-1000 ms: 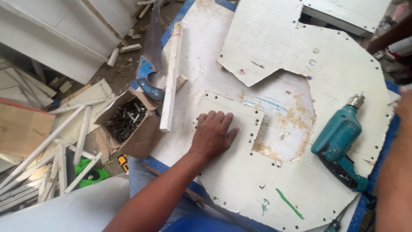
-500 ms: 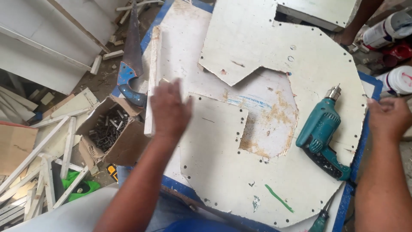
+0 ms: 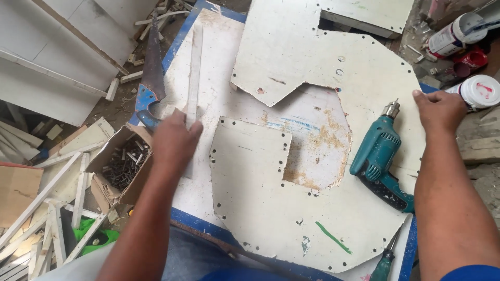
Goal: Assembling a wooden mold for a large letter 'G' using a screwdriver, drill, and hand saw.
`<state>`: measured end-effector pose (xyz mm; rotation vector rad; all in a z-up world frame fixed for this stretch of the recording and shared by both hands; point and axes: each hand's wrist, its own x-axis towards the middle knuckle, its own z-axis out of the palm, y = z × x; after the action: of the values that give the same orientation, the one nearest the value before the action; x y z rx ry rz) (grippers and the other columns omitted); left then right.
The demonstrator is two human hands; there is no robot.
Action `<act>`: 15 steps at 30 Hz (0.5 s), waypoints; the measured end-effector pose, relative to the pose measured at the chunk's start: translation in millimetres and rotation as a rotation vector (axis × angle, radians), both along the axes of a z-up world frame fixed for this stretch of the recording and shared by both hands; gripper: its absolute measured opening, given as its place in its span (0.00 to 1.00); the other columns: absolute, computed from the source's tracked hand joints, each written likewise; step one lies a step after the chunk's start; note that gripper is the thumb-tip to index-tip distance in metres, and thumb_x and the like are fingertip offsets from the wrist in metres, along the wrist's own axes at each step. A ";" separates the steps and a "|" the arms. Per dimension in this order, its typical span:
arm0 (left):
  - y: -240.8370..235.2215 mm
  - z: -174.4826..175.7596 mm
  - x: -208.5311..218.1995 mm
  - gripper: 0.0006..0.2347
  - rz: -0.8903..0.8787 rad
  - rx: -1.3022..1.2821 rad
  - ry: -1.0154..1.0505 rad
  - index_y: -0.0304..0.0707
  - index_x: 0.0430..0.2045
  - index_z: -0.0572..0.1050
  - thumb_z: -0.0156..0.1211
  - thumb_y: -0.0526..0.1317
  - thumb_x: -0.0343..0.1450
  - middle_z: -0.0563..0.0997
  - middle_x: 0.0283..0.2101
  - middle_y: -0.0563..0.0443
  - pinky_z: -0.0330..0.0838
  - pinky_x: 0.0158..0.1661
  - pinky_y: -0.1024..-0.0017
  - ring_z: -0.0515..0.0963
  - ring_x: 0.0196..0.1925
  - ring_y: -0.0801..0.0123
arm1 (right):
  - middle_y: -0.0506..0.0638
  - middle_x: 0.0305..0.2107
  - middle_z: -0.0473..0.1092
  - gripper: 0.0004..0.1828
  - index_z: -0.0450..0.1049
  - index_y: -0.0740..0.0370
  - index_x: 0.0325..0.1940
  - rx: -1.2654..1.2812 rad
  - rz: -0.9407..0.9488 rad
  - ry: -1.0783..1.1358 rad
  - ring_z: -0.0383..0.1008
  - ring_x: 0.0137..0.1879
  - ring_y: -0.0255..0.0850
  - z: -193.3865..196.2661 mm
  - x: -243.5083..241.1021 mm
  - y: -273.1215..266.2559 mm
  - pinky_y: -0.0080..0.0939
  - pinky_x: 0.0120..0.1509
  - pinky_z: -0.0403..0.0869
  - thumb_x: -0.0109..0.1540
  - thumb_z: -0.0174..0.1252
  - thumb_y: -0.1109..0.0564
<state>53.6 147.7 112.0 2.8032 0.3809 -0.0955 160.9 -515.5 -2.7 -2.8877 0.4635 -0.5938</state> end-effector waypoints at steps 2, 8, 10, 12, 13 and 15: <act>-13.9 -12.5 -11.4 0.15 0.116 -0.664 0.058 0.47 0.16 0.62 0.53 0.48 0.71 0.66 0.23 0.56 0.55 0.31 0.64 0.65 0.28 0.69 | 0.58 0.36 0.77 0.27 0.82 0.64 0.39 0.167 0.101 -0.028 0.78 0.44 0.55 -1.8 -8.6 6.3 0.56 0.48 0.73 0.77 0.70 0.37; -32.4 -41.2 -42.3 0.13 0.349 -2.066 0.218 0.31 0.26 0.69 0.44 0.44 0.65 0.69 0.30 0.47 0.55 0.22 0.71 0.62 0.25 0.61 | 0.54 0.52 0.68 0.13 0.85 0.56 0.58 0.223 0.256 -0.151 0.73 0.42 0.42 -8.3 -54.6 -18.3 0.40 0.50 0.74 0.68 0.72 0.60; -33.2 -32.8 -47.7 0.13 0.343 -2.034 0.204 0.33 0.26 0.69 0.44 0.46 0.67 0.69 0.29 0.47 0.55 0.21 0.71 0.63 0.24 0.62 | 0.54 0.47 0.72 0.13 0.79 0.61 0.58 0.322 0.153 -0.164 0.75 0.43 0.41 -11.0 -66.7 -23.2 0.41 0.48 0.75 0.72 0.73 0.57; -34.4 -27.1 -49.6 0.14 0.332 -2.006 0.195 0.34 0.25 0.69 0.44 0.47 0.70 0.70 0.29 0.48 0.56 0.20 0.72 0.64 0.24 0.63 | 0.55 0.42 0.77 0.18 0.74 0.67 0.58 0.416 0.044 -0.176 0.77 0.44 0.39 -19.0 -66.5 -38.0 0.42 0.45 0.75 0.76 0.74 0.54; -34.9 -26.3 -50.1 0.20 0.331 -1.942 0.227 0.38 0.21 0.68 0.44 0.57 0.71 0.66 0.24 0.52 0.53 0.19 0.73 0.62 0.20 0.67 | 0.54 0.38 0.76 0.17 0.74 0.63 0.52 0.363 -0.047 -0.114 0.76 0.40 0.42 -27.2 -62.0 -49.8 0.49 0.40 0.74 0.81 0.72 0.49; -38.2 -15.0 -51.6 0.27 0.310 -1.880 0.265 0.42 0.16 0.66 0.44 0.66 0.71 0.61 0.20 0.57 0.50 0.18 0.74 0.61 0.16 0.71 | 0.52 0.34 0.75 0.22 0.75 0.59 0.45 0.306 -0.150 -0.064 0.75 0.36 0.45 -46.0 -32.0 -65.9 0.57 0.34 0.72 0.86 0.69 0.44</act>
<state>2.0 109.5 97.1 0.8687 0.4118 -0.4527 128.9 -581.4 -48.7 -2.5532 0.6991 -0.5782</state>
